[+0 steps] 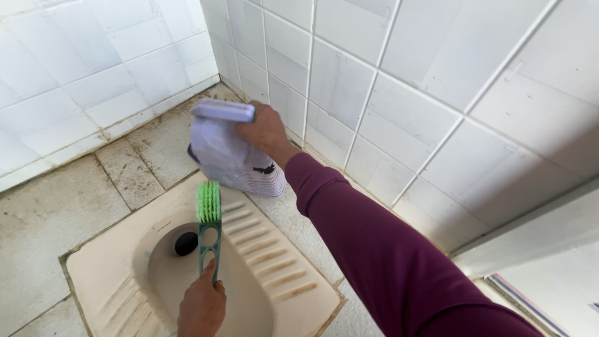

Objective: The person scrubs a squat toilet with a green brush and repeatedly pours water from a purple container to rinse the bowl. The person continues scrubbing different areas of the toilet throughout the clip.

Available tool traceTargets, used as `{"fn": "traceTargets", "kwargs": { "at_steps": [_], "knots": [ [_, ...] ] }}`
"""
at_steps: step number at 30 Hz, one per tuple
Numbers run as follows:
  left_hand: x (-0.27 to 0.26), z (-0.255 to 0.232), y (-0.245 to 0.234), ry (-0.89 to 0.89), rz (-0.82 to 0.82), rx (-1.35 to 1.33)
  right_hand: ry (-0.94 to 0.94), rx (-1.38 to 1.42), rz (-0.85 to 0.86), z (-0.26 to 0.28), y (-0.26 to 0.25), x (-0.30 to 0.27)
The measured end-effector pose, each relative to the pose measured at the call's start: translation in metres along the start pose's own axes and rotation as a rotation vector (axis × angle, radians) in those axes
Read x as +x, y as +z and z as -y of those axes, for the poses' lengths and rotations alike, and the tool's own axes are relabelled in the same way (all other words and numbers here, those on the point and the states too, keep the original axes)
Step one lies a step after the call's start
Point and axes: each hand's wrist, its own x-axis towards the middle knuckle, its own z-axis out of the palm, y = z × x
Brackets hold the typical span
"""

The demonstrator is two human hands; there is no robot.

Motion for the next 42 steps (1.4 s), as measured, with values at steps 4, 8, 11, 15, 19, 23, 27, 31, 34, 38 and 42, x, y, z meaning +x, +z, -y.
{"fn": "traceTargets", "kwargs": {
  "at_steps": [4,8,11,15,19,23,27,31,34,38,42],
  "knots": [
    [-0.012,-0.005,-0.003,-0.018,0.048,-0.018,-0.058,0.058,0.117,0.005,0.005,-0.026],
    [-0.025,-0.004,-0.006,0.034,-0.070,0.010,-0.092,0.011,0.090,0.011,0.008,-0.041],
    [-0.036,-0.006,-0.010,-0.046,0.026,-0.027,-0.063,0.015,0.065,0.010,-0.001,-0.046],
    [-0.047,-0.012,-0.019,-0.047,-0.038,-0.062,0.057,0.009,0.094,0.008,-0.024,-0.053],
    [-0.051,-0.017,-0.016,-0.010,-0.012,-0.071,0.085,0.065,0.042,0.003,-0.055,-0.071],
    [-0.051,-0.014,-0.006,0.060,-0.073,0.040,0.109,0.107,0.038,0.006,-0.083,-0.086],
    [-0.047,-0.018,0.005,0.134,-0.183,0.058,0.159,0.038,0.047,0.018,-0.103,-0.093],
    [-0.038,-0.027,0.007,0.092,-0.122,0.065,0.166,-0.049,0.040,0.037,-0.106,-0.090],
    [-0.033,-0.025,0.010,0.155,-0.161,0.107,0.164,-0.095,0.018,0.046,-0.099,-0.088],
    [-0.023,-0.019,0.012,0.145,-0.170,0.173,0.167,-0.121,0.003,0.052,-0.092,-0.089],
    [-0.005,-0.016,0.009,0.194,-0.251,0.312,0.187,-0.076,0.048,0.053,-0.090,-0.088]
  ]
}}
